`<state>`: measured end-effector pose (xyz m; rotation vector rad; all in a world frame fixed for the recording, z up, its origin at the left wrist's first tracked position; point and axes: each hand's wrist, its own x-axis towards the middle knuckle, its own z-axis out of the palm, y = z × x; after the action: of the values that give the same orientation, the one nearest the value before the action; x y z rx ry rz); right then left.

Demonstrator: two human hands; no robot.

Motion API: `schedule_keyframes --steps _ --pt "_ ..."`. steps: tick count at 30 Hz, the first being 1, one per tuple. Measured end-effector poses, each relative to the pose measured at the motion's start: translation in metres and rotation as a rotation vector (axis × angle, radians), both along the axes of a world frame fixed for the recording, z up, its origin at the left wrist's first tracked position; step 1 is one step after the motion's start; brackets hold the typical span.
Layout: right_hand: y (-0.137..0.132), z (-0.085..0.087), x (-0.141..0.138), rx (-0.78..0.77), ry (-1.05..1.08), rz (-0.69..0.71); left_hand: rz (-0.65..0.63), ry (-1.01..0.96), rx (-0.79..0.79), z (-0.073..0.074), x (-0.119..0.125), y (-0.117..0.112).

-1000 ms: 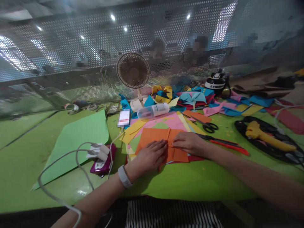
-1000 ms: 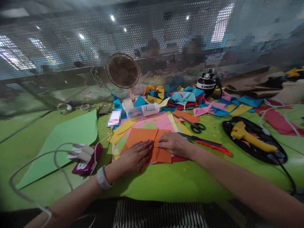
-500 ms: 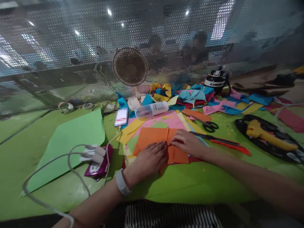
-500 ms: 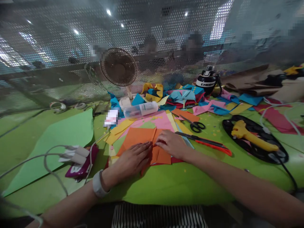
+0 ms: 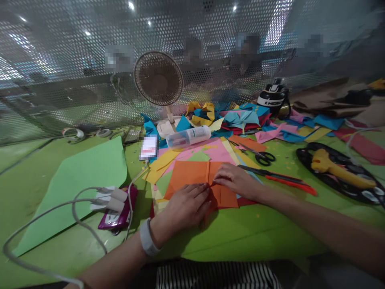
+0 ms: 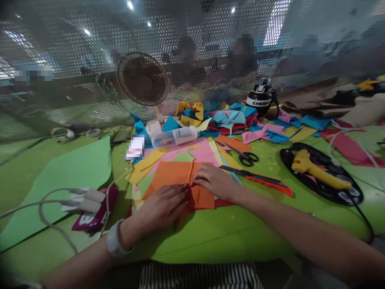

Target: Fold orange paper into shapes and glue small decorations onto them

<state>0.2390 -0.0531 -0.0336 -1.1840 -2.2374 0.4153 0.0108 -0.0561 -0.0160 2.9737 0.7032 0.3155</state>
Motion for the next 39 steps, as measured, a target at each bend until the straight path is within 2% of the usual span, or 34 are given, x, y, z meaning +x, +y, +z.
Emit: schedule_keyframes --steps 3,6,15,20,24,28,39 --pt "0.001 0.000 0.003 0.013 -0.028 0.030 -0.057 -0.030 -0.093 0.007 -0.005 0.005" --pt "0.001 -0.001 0.003 0.021 -0.044 0.011 -0.057 -0.036 -0.133 0.009 -0.009 0.010" --pt "-0.002 -0.005 -0.008 0.026 0.006 -0.133 -0.045 -0.012 -0.091 0.006 -0.008 0.009" --pt "-0.002 -0.004 -0.009 0.022 -0.005 -0.142 0.002 0.001 -0.099 0.001 -0.008 0.009" --pt "-0.003 -0.004 -0.009 0.007 -0.017 -0.156 -0.038 0.076 -0.072 0.004 -0.006 0.007" --pt "-0.003 -0.006 -0.009 0.010 0.006 -0.165 -0.022 0.106 -0.089 0.007 -0.005 0.005" --pt "-0.005 -0.006 -0.009 -0.029 0.015 -0.216 -0.022 0.126 -0.068 -0.002 -0.006 0.003"
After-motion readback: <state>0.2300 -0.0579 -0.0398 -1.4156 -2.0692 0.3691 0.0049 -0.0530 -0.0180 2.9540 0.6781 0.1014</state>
